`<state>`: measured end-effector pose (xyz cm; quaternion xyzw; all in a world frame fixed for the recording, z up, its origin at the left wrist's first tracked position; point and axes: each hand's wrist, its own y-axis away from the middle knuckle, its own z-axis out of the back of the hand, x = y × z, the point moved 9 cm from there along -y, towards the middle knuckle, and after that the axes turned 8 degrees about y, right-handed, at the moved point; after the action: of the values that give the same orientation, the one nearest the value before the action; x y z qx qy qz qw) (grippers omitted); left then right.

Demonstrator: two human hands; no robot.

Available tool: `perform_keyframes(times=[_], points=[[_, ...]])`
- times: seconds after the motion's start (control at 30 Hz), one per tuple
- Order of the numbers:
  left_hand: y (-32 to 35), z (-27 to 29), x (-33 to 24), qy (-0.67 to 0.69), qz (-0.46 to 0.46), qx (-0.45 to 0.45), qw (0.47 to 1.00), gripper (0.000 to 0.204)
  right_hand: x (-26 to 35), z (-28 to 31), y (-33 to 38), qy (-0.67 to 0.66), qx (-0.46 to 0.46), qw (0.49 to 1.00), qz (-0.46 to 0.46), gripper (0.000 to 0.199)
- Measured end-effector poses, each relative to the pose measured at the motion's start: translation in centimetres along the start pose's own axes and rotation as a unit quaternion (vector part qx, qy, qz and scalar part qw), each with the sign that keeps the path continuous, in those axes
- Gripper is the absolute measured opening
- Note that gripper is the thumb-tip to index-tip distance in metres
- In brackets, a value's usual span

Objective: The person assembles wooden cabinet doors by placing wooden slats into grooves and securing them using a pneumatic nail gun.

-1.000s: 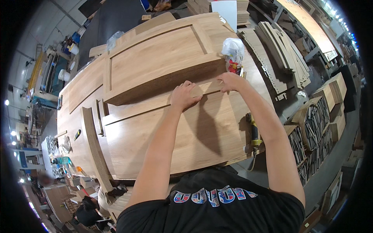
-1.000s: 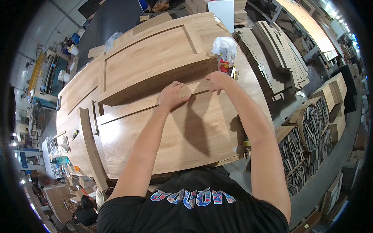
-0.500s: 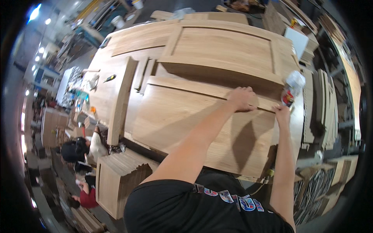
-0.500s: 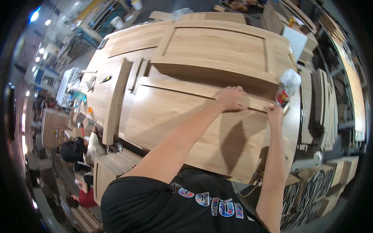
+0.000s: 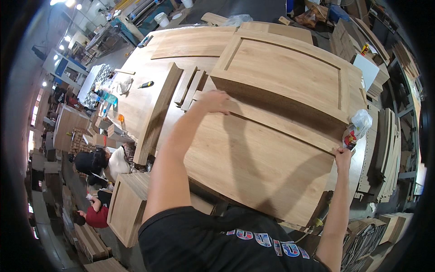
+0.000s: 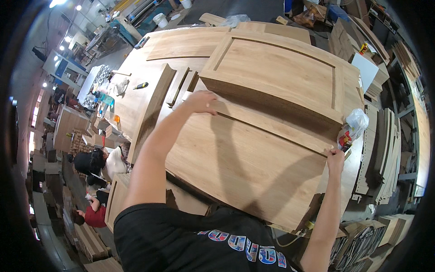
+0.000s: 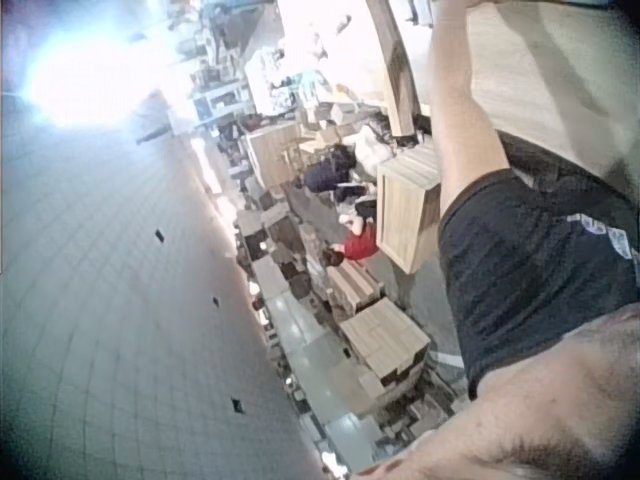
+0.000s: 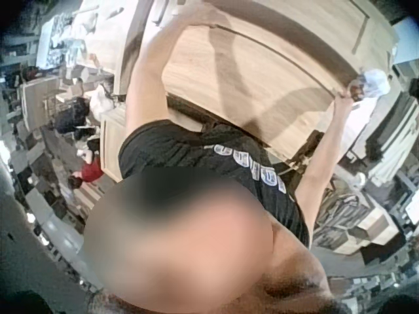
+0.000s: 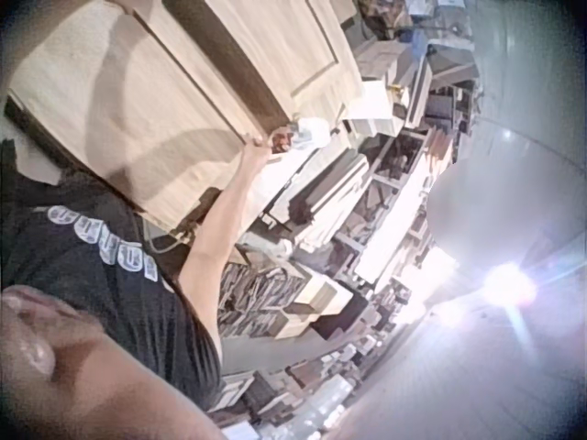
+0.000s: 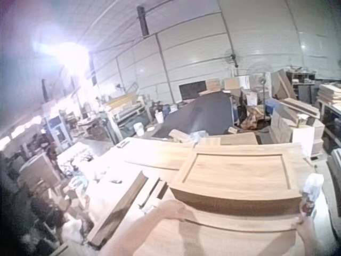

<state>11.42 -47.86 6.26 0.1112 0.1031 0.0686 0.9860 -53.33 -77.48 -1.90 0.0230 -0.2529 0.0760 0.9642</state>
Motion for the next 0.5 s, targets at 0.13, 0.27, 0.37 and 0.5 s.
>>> perform_keyframes(times=[0.13, 0.27, 0.37, 0.5], points=[[3.0, 1.6, 6.5, -0.017, 0.044, 0.003, 0.999, 0.081, 0.1, 0.3, 0.3, 0.004, 0.029, 0.999, -0.026, 0.033], [3.0, 1.5, 7.8, -0.004, 0.075, 0.017, 0.997, 0.075, -1.4, -0.5, -0.2, -0.020, 0.041, 0.998, -0.038, 0.031], [3.1, 1.4, 7.7, -0.007, 0.085, 0.010, 0.996, 0.070, -1.6, -0.9, -0.1, -0.045, 0.049, 0.997, -0.048, 0.029], [3.3, 1.2, 8.2, -0.010, 0.087, 0.022, 0.996, 0.071, -1.3, -1.3, -0.1, -0.056, 0.072, 0.995, -0.049, 0.026]])
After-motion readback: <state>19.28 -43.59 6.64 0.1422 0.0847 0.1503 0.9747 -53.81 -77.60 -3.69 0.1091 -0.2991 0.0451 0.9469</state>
